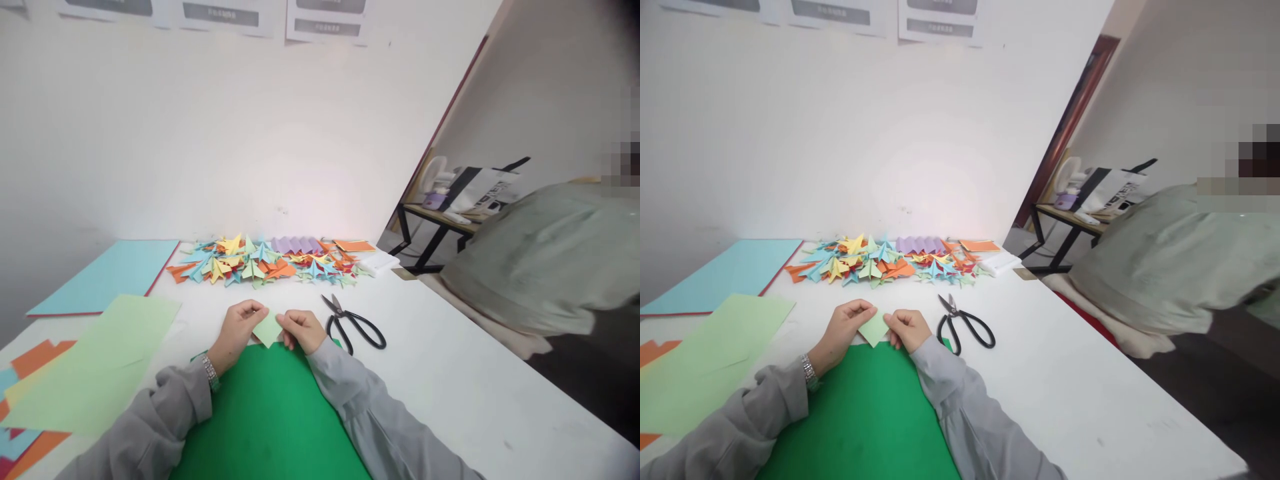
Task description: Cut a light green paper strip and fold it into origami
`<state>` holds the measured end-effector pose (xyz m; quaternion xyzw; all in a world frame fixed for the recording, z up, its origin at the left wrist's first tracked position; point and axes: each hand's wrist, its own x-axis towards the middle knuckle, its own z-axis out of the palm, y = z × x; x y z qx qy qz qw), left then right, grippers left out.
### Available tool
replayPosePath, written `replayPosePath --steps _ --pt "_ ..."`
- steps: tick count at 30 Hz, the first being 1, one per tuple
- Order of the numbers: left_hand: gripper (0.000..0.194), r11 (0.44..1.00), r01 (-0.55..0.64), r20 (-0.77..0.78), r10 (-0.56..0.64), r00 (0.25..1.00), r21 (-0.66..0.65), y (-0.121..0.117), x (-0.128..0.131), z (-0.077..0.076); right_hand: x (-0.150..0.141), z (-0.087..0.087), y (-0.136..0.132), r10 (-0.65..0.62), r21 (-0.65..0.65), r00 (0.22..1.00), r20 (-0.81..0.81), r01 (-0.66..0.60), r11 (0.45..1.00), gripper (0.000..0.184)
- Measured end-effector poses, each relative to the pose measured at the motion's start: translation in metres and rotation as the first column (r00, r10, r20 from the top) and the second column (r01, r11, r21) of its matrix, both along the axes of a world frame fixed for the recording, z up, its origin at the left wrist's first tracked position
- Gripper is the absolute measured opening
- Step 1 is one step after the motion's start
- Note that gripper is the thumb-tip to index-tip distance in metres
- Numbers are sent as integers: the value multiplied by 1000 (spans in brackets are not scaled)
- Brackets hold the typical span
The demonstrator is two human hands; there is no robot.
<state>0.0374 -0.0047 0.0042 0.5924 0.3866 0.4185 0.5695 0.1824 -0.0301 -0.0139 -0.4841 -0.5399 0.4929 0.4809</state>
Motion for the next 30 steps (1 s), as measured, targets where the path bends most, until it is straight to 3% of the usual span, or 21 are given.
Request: replayPosePath --steps 8,13,16,20,25,30 --pt "28 1000 11 -9 -11 1000 -28 1 -1 -3 1 0 -6 -11 71 995 98 4 997 41" --pt "30 999 -12 81 15 997 -38 4 -1 -8 -1 -2 -3 -72 53 997 8 71 996 40" --pt "29 999 3 59 0 998 -42 5 0 -8 1 -3 2 -154 27 984 -86 157 987 38" --pt "50 993 7 -55 -1 999 120 2 1 -7 6 -4 6 -277 -34 949 -152 275 961 40" --pt "65 912 5 -205 87 975 411 -1 0 -9 3 -3 6 -297 5 944 -146 301 954 40" --pt "68 901 51 -259 69 963 431 3 -2 -17 -3 -2 3 -265 72 958 -111 274 959 41"
